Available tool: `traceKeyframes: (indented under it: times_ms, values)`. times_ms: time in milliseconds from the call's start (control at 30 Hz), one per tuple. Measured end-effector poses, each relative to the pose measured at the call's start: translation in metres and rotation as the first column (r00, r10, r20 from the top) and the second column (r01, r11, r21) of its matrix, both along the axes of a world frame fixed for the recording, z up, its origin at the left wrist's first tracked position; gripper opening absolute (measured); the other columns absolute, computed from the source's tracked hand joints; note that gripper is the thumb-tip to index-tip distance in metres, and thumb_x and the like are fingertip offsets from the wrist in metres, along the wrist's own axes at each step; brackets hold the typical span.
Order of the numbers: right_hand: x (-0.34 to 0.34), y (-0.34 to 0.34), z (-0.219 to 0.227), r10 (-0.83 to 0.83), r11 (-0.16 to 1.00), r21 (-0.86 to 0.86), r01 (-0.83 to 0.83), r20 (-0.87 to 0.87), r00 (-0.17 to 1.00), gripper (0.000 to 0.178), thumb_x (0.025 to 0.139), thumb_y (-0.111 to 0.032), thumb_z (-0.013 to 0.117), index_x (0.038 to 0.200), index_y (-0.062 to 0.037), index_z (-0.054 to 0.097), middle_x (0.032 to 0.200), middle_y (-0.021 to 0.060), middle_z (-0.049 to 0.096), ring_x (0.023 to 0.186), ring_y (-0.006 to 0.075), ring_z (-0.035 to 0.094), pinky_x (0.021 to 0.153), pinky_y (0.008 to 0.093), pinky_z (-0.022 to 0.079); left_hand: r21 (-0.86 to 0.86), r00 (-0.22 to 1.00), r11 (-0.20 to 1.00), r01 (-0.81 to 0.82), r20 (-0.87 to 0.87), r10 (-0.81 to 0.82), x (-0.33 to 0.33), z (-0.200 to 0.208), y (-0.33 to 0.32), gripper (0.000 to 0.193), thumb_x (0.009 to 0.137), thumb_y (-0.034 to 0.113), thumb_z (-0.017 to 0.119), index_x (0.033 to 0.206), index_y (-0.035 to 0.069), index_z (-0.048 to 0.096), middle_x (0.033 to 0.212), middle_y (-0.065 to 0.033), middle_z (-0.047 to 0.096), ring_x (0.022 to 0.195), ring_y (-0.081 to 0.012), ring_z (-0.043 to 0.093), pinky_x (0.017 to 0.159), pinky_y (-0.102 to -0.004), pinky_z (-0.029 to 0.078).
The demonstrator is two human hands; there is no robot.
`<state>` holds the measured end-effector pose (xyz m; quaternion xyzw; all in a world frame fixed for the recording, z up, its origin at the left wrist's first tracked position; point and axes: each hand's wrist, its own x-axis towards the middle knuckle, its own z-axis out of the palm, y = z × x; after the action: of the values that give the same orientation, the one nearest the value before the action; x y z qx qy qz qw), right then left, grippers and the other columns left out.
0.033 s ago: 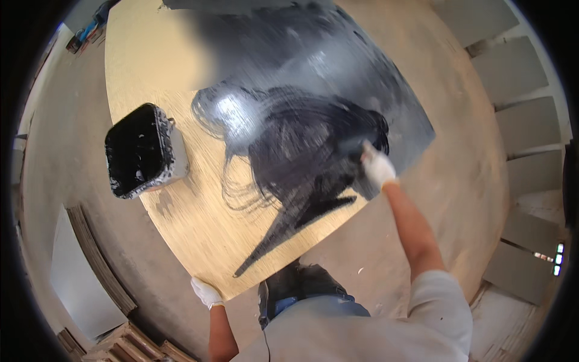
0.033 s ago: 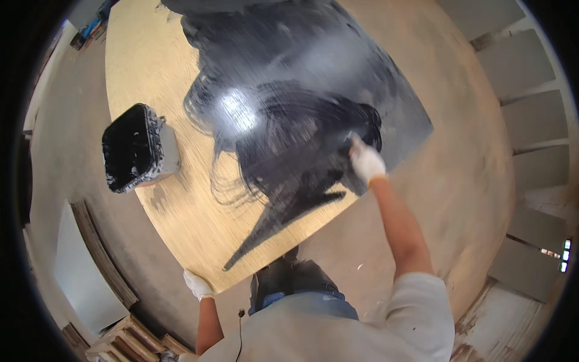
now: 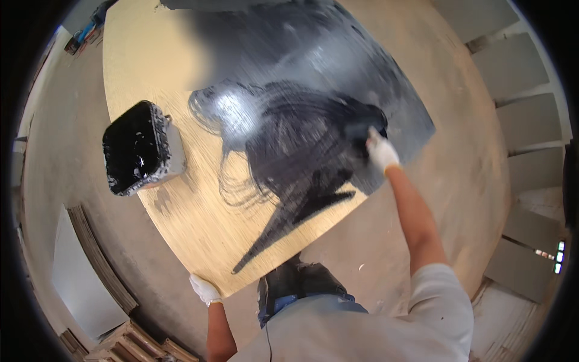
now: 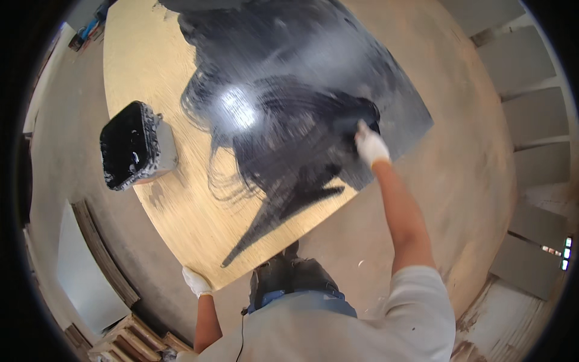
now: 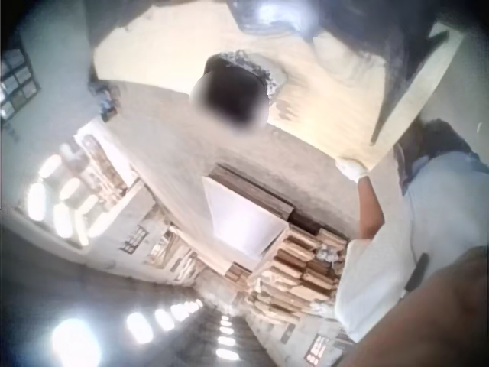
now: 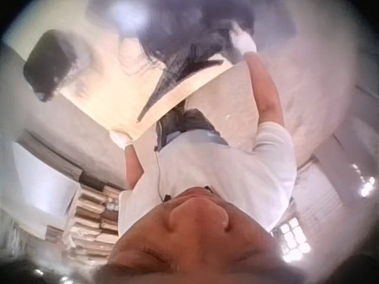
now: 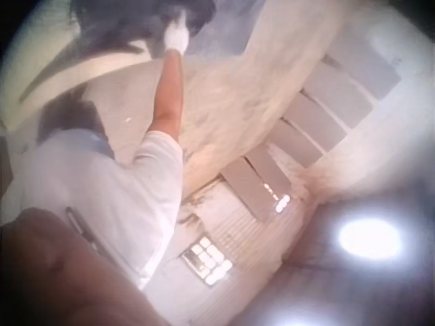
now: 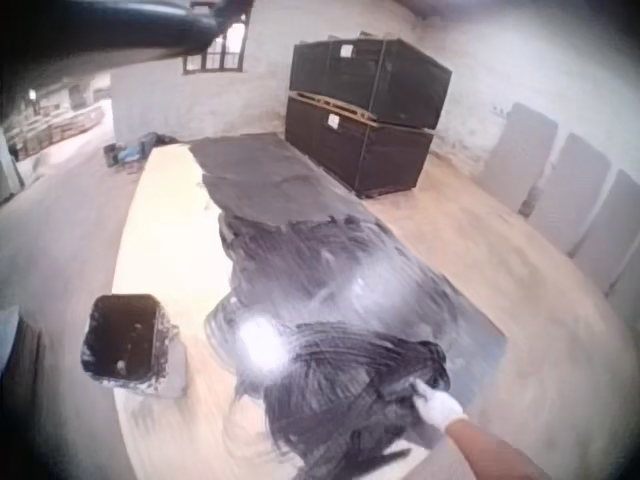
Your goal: The person uses a paint roller to apply black paint to a large wooden board. They repeatedly dip the roller into a paint container and spread the paint across the board's surface in broad strokes.
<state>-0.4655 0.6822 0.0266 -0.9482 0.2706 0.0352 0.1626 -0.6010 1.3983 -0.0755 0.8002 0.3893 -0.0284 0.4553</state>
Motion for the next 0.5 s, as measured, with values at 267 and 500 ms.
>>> traceKeyframes:
  times_ms: [267,500]
  values:
    - [-0.129,0.092,-0.011,-0.013,0.993,0.109,0.038,-0.227,0.974,0.063,0.102,-0.028,0.048,0.162,-0.0132,0.033,0.109,0.0311,0.07,0.1,0.048,0.068,0.088,0.0571,0.052,0.138,0.999,0.99,-0.034,0.005,0.034,-0.003,0.008,-0.01,0.065,0.112,0.044,0.032,0.142,-0.01,0.053,0.14,-0.0254,0.061,0.125,-0.0352,0.06,0.11,-0.0401,0.045]
    - [-0.22,0.262,0.056,0.105,0.925,0.373,0.068,-0.425,0.899,0.064,0.102,-0.036,0.051,0.162,-0.0304,0.034,0.103,0.0246,0.073,0.095,0.0445,0.071,0.087,0.0556,0.054,0.265,0.994,0.959,0.1,0.009,-0.106,-0.002,0.003,-0.005,0.066,0.111,0.044,0.03,0.137,-0.011,0.056,0.141,-0.0296,0.06,0.125,-0.0412,0.061,0.107,-0.0427,0.047]
